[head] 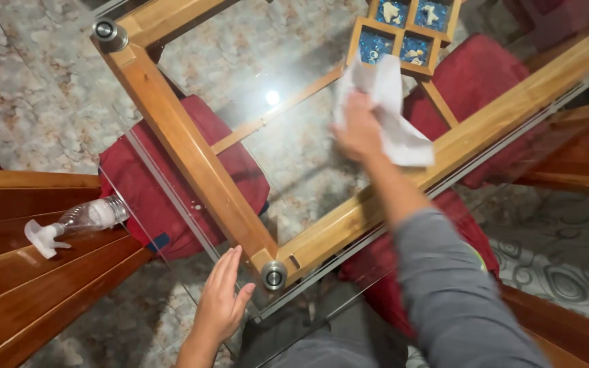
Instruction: The person wipes a glass-topped wooden table using a spray bottle and a white cloth. They spray cleaner onto the glass surface and wipe it repeatedly, moving around the table to cover different areas.
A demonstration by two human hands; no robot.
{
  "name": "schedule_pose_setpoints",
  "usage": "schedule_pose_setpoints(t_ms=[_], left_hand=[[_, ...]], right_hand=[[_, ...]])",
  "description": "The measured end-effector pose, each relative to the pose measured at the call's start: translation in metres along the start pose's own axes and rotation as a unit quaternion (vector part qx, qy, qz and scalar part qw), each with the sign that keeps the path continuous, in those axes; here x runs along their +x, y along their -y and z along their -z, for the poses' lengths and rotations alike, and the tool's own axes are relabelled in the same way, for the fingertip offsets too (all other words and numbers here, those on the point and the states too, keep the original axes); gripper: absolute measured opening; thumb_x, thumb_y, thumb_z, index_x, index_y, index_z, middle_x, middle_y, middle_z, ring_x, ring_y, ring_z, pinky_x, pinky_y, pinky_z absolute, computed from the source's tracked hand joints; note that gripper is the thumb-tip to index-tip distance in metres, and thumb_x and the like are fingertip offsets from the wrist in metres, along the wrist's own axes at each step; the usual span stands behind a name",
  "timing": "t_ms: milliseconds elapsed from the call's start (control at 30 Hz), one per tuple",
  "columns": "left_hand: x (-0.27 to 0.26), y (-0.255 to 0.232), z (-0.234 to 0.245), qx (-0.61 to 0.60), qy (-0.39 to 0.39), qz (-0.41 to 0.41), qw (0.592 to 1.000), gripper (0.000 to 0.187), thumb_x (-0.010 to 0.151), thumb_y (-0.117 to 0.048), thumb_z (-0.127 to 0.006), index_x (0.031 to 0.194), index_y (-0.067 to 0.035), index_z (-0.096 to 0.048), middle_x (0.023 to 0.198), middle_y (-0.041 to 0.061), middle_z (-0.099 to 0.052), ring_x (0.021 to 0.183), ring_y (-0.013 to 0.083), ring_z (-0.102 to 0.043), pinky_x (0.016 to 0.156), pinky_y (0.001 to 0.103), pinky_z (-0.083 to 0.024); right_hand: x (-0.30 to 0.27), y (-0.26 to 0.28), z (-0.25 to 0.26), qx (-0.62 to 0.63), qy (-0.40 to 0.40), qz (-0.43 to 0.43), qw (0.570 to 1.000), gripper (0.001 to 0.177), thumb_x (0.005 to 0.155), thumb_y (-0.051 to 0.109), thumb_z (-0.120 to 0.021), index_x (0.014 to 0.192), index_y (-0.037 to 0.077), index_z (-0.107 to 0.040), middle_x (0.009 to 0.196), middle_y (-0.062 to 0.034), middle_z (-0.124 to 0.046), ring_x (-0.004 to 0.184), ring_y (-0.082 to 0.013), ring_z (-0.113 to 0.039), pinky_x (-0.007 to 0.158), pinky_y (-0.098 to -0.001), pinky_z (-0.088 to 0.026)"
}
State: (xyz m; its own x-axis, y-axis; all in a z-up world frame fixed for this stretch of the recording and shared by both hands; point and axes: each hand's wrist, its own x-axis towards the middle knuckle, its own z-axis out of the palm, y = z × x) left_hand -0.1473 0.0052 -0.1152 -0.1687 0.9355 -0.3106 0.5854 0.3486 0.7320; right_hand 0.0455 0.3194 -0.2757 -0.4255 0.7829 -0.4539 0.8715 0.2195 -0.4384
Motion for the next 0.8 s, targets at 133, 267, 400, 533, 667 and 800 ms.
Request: schedule_pose_setpoints(t_ms=[133, 267, 400, 533, 667, 800], left_hand=[[-0.004, -0.006, 0.0, -0.012, -0.008, -0.008, 1.0, 0.06, 0.077, -0.02, -0.055, 0.13, 0.0, -0.035, 0.13, 0.017, -0.043, 0.121, 0.0311, -0.042, 0.096, 0.037, -0.034], [-0.004, -0.004, 0.005, -0.01, -0.029, -0.031, 0.999, 0.059, 0.078, -0.021, -0.054, 0.13, 0.001, -0.034, 0.132, 0.018, -0.042, 0.122, 0.0317, -0.041, 0.098, 0.038, -0.033], [-0.018, 0.0, 0.008, -0.007, -0.019, 0.038, 0.999, 0.06, 0.079, -0.023, -0.052, 0.132, -0.003, -0.034, 0.133, 0.014, -0.041, 0.124, 0.0282, -0.038, 0.098, 0.036, -0.031], [-0.028, 0.003, 0.003, -0.011, -0.039, 0.029, 0.999, 0.06, 0.078, -0.021, -0.055, 0.131, -0.001, -0.035, 0.131, 0.015, -0.043, 0.122, 0.0289, -0.041, 0.097, 0.036, -0.033], [-0.026, -0.01, 0.007, -0.012, -0.035, 0.043, 0.998, 0.06, 0.078, -0.02, -0.054, 0.131, -0.002, -0.035, 0.131, 0.015, -0.043, 0.122, 0.0291, -0.041, 0.097, 0.037, -0.033], [-0.021, -0.01, 0.014, -0.008, -0.059, 0.013, 0.998, 0.059, 0.08, -0.026, -0.052, 0.13, 0.0, -0.036, 0.13, 0.017, -0.043, 0.12, 0.0303, -0.042, 0.097, 0.037, -0.033]], right_hand=[[-0.055, 0.114, -0.061, -0.056, 0.042, 0.21, 0.975, 0.075, 0.078, 0.037, -0.048, 0.139, 0.006, -0.017, 0.147, -0.0146, -0.012, 0.136, -0.0256, -0.011, 0.109, -0.041, -0.004], [-0.156, 0.131, -0.07, 0.016, -0.087, 0.418, 0.904, 0.062, 0.081, 0.043, -0.054, 0.126, 0.0, -0.045, 0.134, -0.0139, -0.042, 0.125, -0.0276, -0.038, 0.105, -0.0436, -0.028], [-0.13, 0.072, -0.006, -0.018, 0.187, 0.118, 0.975, 0.058, 0.085, 0.032, -0.035, 0.136, 0.006, -0.026, 0.144, -0.013, -0.022, 0.131, -0.0258, -0.021, 0.107, -0.0403, -0.016], [-0.069, 0.024, 0.021, -0.031, -0.224, 0.276, 0.934, 0.033, 0.08, 0.014, -0.052, 0.11, -0.001, -0.052, 0.112, -0.0147, -0.052, 0.101, -0.0304, -0.05, 0.089, -0.0379, -0.039], [-0.061, 0.065, 0.051, -0.1, -0.285, 0.395, 0.867, 0.006, 0.075, 0.011, -0.063, 0.076, 0.006, -0.06, 0.089, -0.0054, -0.059, 0.073, -0.0221, -0.056, 0.066, -0.0299, -0.044], [-0.037, -0.001, 0.03, -0.188, -0.255, 0.286, 0.904, 0.062, 0.078, 0.05, -0.058, 0.126, 0.012, -0.051, 0.139, -0.0084, -0.037, 0.122, -0.0288, -0.038, 0.098, -0.05, -0.025]])
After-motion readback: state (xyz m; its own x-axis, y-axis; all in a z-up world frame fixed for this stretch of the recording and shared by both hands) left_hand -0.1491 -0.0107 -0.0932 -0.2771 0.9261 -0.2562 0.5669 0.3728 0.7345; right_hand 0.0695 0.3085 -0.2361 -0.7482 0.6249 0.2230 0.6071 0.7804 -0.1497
